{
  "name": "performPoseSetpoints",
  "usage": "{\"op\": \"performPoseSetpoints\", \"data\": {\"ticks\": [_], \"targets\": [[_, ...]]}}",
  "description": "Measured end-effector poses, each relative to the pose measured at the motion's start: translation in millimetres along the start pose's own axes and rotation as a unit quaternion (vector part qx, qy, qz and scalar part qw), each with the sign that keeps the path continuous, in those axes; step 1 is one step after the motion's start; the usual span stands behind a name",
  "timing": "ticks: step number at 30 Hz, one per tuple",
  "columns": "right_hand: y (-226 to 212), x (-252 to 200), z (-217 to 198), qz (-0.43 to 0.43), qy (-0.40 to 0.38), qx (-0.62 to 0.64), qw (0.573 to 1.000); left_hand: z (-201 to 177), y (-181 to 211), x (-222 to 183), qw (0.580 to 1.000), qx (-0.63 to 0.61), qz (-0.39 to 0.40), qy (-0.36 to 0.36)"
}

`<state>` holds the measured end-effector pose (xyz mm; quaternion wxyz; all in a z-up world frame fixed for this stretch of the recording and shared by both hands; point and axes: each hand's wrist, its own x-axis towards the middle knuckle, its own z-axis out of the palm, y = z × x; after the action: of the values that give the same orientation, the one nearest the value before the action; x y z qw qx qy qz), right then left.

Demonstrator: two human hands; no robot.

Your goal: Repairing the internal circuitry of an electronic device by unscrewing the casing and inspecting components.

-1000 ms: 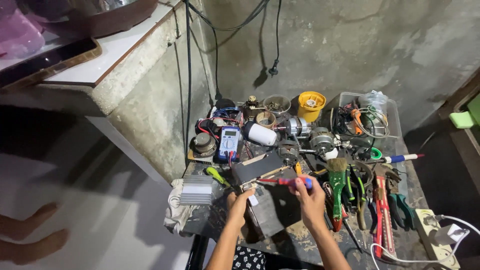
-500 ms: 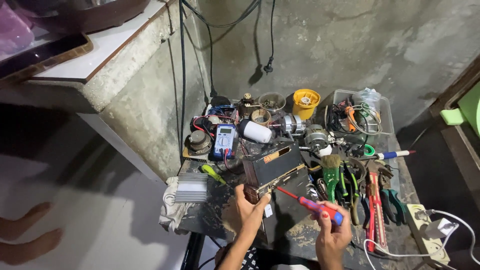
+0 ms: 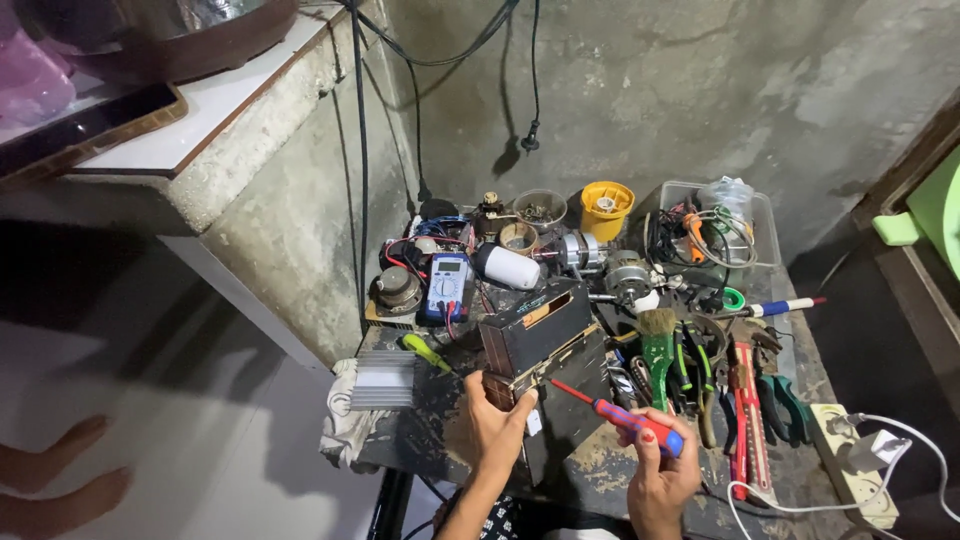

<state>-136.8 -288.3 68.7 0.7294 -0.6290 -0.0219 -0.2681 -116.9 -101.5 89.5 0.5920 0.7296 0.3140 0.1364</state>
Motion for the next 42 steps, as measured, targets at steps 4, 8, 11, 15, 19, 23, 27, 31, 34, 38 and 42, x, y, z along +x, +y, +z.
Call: {"op": "performPoseSetpoints", "data": {"ticks": [4, 8, 11, 15, 19, 23, 27, 31, 34, 38, 42], "targets": [[-2.9, 0.7, 2.7, 0.01, -0.001, -0.018, 1.0, -1.1, 3.7, -2.4, 1.0, -0.014, -0.001, -0.003], [0.9, 1.4, 0.4, -0.007, -0.026, -0.011, 1.0, -1.5, -2.2, 0.7, 1.0, -0.007, 0.006, 0.002], [-15.4, 11.1, 1.7, -0.056, -0.07, -0.069, 0.994, -0.3, -6.6, 3.6, 1.0, -0.013, 0.02, 0.004], [-32.9, 38.1, 1.0, -0.073, -0.115, -0.251, 0.958, -2.4, -2.6, 4.3, 0.999, 0.038, 0.012, 0.015], [-75.4, 65.7, 21.4, 0.082, -0.135, -0.275, 0.948, 1.1, -12.6, 15.3, 0.999, 0.024, 0.029, -0.008], [-79.5, 86.5, 50.3, -0.004, -0.25, -0.321, 0.913, 3.8, -32.9, 34.5, 0.995, 0.03, 0.096, 0.001], [-111.3, 108.1, 93.8, -0.123, -0.435, -0.299, 0.841, -27.3, 7.0, 30.1, 0.995, 0.079, -0.053, -0.019], [-102.0, 122.7, 148.9, -0.141, -0.517, -0.328, 0.778, -14.2, -76.5, 95.0, 0.996, -0.082, 0.019, 0.032], [-88.7, 121.0, 188.4, -0.127, -0.514, -0.333, 0.78, -25.7, -71.1, 100.2, 0.993, -0.106, -0.049, 0.006], [-50.3, 115.7, 234.4, -0.15, -0.442, -0.496, 0.733, -27.9, -82.3, 124.5, 0.979, -0.11, -0.171, -0.003], [-38.7, 105.4, 260.8, -0.256, -0.404, -0.535, 0.697, -4.8, -139.8, 172.6, 0.987, -0.008, -0.159, -0.029]]}}
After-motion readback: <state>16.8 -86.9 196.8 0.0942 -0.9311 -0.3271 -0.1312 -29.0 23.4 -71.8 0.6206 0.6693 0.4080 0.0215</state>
